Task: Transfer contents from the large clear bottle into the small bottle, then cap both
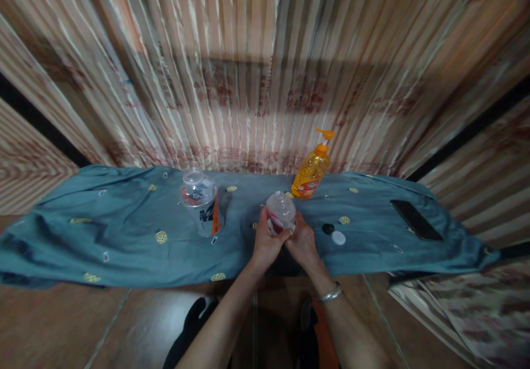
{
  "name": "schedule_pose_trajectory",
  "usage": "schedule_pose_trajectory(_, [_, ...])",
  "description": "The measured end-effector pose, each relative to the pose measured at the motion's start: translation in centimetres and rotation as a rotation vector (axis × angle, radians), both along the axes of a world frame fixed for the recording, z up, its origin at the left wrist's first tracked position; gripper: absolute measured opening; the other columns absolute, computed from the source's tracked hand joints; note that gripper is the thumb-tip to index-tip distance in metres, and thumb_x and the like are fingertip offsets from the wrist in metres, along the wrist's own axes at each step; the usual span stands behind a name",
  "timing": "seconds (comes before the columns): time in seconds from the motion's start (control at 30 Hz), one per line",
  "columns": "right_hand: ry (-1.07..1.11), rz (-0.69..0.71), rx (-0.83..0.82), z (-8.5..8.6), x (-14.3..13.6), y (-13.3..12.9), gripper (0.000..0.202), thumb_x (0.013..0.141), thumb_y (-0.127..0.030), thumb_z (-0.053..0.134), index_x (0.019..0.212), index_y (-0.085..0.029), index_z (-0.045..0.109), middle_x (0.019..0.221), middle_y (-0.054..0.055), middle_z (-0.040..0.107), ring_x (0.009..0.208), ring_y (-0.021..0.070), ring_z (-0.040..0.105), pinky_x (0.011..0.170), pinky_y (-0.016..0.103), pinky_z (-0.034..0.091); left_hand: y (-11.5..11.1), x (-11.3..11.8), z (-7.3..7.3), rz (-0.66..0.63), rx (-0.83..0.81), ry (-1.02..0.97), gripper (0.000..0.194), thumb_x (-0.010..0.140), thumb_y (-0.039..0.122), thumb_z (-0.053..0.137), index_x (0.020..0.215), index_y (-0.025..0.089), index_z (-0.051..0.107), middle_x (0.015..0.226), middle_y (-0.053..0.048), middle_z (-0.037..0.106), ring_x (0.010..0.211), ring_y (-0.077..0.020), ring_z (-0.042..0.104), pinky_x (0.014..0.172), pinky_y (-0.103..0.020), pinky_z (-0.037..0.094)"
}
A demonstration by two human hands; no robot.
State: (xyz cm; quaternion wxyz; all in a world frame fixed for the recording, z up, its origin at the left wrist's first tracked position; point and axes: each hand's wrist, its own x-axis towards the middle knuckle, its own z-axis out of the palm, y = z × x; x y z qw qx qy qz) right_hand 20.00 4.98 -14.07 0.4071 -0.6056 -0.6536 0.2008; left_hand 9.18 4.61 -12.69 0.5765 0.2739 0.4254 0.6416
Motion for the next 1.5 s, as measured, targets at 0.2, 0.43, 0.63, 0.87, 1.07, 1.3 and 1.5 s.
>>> schedule_pose_trajectory(0.2, [0.001,0.001,-0.04,0.1,0.1,-0.3,0.042,0.08,-0.029,0.058,0.12,-0.017,0.063,0.098,0.011,0.079,0.09,0.0287,0.078,0.078,0.035,0.06,0.6,0.9,-0.7,0.047,0.025,0.121,0.079,0.042,0.001,0.091,0.113,0.023,0.063,0.106,-0.004,0.072,0.11,-0.0296,0.069,0.107,-0.041,0.048])
schedule_pose_trajectory(0.43, [0.068,0.148,0.04,-0.4,1.1,0.0,0.059,0.078,-0.021,0.061,0.137,-0.018,0.059,0.132,0.014,0.071,0.122,0.0295,0.068,0.103,0.044,0.056,1.1,0.4,-1.6,0.037,0.07,0.201,0.075,0.044,0.011,0.093,0.111,0.023,0.062,0.102,-0.002,0.073,0.099,-0.0255,0.071,0.096,-0.037,0.054])
schedule_pose_trajectory(0.63, [0.042,0.289,-0.024,-2.1,3.7,0.5,0.099,0.072,-0.028,0.082,0.16,-0.024,0.038,0.157,0.015,0.053,0.145,0.0329,0.051,0.121,0.052,0.041,1.8,0.0,-2.3,0.011,0.074,0.286,0.072,0.045,0.014,0.09,0.109,0.023,0.059,0.1,-0.001,0.073,0.09,-0.0224,0.072,0.086,-0.035,0.056])
schedule_pose_trajectory(0.87, [-0.234,0.257,-0.15,-2.9,5.6,0.5,0.107,0.07,-0.036,0.088,0.161,-0.018,0.036,0.159,0.022,0.049,0.149,0.0375,0.046,0.123,0.058,0.037,2.0,-0.4,-1.9,0.043,0.084,0.349,0.055,0.049,0.02,0.087,0.096,0.023,0.059,0.087,0.003,0.07,0.081,-0.0188,0.069,0.072,-0.029,0.054])
schedule_pose_trajectory(1.07, [-0.411,0.251,-0.216,-3.2,5.0,0.7,0.093,0.075,-0.033,0.084,0.156,-0.011,0.044,0.157,0.026,0.051,0.145,0.0382,0.05,0.119,0.055,0.043,1.8,-1.6,-1.0,0.072,0.099,0.402,0.051,0.048,0.02,0.087,0.09,0.021,0.059,0.087,0.003,0.07,0.082,-0.0191,0.068,0.069,-0.028,0.052])
schedule_pose_trajectory(1.3, [-0.545,0.186,-0.12,-2.8,3.5,0.5,0.038,0.086,-0.013,0.065,0.123,-0.013,0.069,0.135,0.021,0.069,0.124,0.0302,0.067,0.108,0.043,0.052,1.4,-3.9,-0.5,0.072,0.101,0.467,0.057,0.049,0.022,0.089,0.098,0.022,0.06,0.094,0.0,0.072,0.087,-0.0217,0.07,0.076,-0.032,0.057])
schedule_pose_trajectory(1.5, [-0.427,0.071,-0.08,-2.8,2.9,1.8,0.023,0.089,-0.007,0.051,0.1,-0.015,0.07,0.104,0.017,0.077,0.102,0.0274,0.071,0.097,0.039,0.054,0.9,-4.5,-1.1,0.062,0.099,0.504,0.056,0.049,0.023,0.09,0.097,0.022,0.061,0.095,0.0,0.072,0.091,-0.023,0.069,0.083,-0.036,0.057])
